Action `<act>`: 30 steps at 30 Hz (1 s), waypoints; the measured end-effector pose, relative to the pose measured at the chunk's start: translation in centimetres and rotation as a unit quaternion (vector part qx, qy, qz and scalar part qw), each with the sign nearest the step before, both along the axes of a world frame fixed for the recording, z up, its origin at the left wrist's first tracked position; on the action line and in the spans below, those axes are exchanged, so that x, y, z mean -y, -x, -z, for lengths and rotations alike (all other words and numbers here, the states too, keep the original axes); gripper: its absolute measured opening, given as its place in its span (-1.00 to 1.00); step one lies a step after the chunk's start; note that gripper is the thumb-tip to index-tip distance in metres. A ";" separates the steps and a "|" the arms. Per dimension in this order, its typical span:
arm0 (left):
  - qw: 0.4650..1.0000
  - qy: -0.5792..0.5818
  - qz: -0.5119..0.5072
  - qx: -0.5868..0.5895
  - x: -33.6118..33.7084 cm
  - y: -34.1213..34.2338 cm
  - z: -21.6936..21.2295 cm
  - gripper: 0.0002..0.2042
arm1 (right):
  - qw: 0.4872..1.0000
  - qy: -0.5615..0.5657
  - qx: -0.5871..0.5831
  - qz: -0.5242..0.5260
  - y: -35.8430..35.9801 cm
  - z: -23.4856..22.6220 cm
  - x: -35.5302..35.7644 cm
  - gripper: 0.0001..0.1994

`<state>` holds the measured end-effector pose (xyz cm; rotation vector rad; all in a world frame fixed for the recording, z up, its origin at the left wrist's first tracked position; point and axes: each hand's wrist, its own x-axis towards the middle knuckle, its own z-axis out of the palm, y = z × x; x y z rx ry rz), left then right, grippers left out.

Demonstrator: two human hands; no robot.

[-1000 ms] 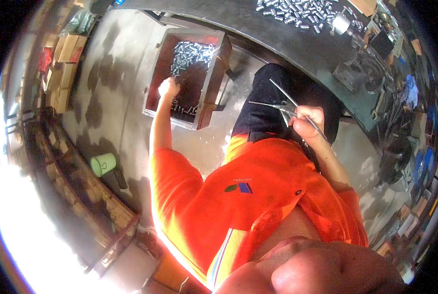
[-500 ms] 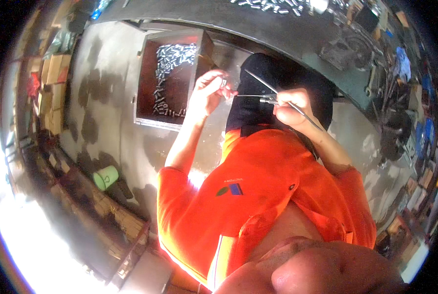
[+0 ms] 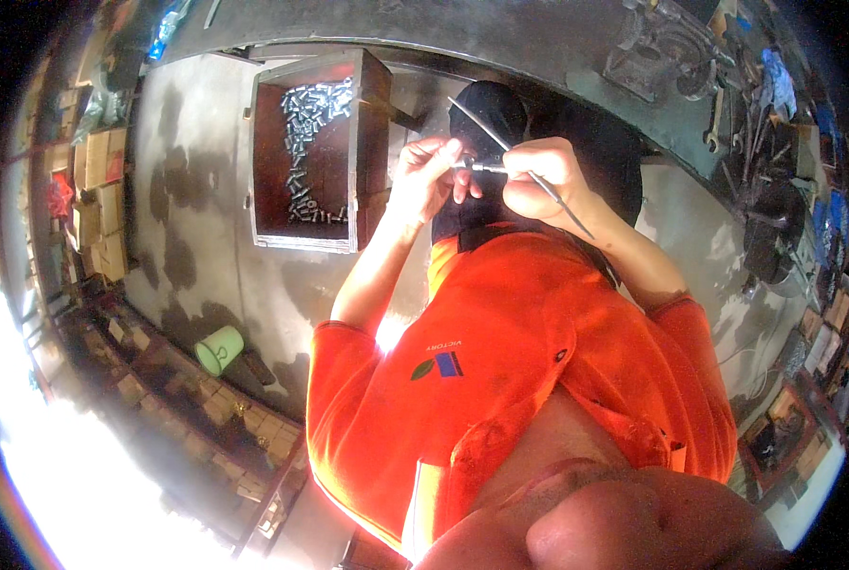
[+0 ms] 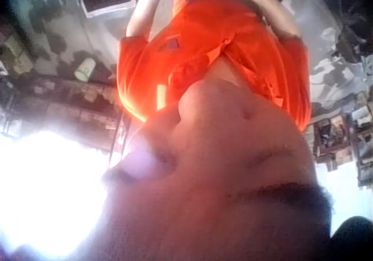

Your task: The person sits on the floor and repeatedly picks up small metal fasteners from a wooden box, inserts them into a tool held in the right hand, and places the assembled fasteners onto a nearby metal surface. The process is repeated continuously.

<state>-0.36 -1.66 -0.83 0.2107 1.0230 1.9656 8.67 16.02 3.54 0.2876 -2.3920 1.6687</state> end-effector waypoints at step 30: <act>0.679 0.289 -0.132 -0.662 -0.7 2.9 1.0 -0.82 | 0.992 0.120 0.037 -0.025 -3.2 -1.3 -0.1 -0.77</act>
